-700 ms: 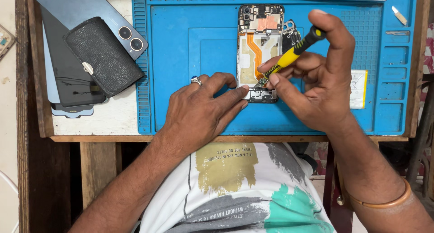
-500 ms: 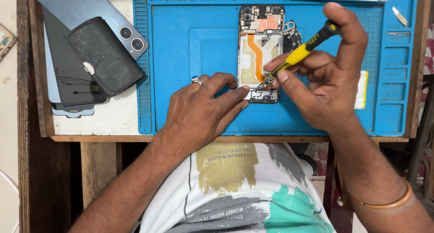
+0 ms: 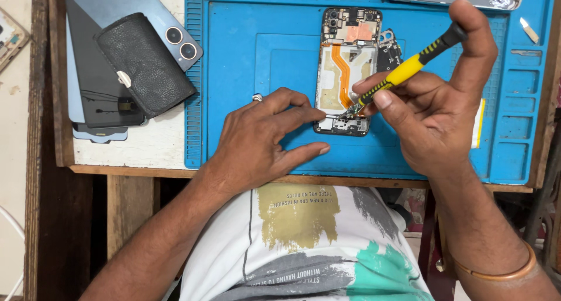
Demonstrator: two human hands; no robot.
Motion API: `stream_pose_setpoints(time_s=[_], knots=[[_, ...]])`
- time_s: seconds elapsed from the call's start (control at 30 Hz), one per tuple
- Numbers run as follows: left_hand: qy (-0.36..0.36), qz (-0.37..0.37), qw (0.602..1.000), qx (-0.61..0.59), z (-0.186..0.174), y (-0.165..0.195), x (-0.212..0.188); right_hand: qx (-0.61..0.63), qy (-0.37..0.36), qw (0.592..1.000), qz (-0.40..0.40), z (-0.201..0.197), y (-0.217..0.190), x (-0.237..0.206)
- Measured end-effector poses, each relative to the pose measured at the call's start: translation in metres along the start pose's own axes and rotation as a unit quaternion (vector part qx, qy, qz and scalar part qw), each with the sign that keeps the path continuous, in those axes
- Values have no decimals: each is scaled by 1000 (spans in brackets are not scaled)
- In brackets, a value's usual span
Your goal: The person uses a yellow-handled screwdriver to remove small screws from the bottom edge of a disassembled smartphone placed on a blue work mat. The person repeatedly unscrews and removes screws, placing them on the mat, while the phone's internal components remain exposed.
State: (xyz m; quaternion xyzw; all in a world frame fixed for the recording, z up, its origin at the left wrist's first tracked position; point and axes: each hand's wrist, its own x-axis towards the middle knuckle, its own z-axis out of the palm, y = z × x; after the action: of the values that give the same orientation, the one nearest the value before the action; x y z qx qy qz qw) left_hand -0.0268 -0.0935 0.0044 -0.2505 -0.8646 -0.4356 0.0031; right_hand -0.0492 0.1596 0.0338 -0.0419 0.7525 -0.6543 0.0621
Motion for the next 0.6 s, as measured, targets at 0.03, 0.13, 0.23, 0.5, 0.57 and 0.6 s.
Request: stream_pose_setpoints(time_s=[0.03, 0.13, 0.23, 0.5, 0.57, 0.6], knots=[[4, -6, 1000, -15, -23, 9, -4, 2, 3, 1000, 6, 12, -21, -3], [5, -33, 998, -46, -86, 44, -8, 11, -19, 1000, -17, 41, -83, -7], [-2, -52, 997, -64, -94, 47, -7, -17, -77, 989, -124, 50, -88, -11], [5, -65, 995, -74, -103, 49, -10, -76, -79, 976, -187, 59, -96, -13], [8, -58, 996, -69, -102, 46, -8, -82, -78, 975, -191, 60, -99, -10], [8, -56, 996, -65, -102, 43, -8, -83, -78, 975, -192, 60, -98, -8]])
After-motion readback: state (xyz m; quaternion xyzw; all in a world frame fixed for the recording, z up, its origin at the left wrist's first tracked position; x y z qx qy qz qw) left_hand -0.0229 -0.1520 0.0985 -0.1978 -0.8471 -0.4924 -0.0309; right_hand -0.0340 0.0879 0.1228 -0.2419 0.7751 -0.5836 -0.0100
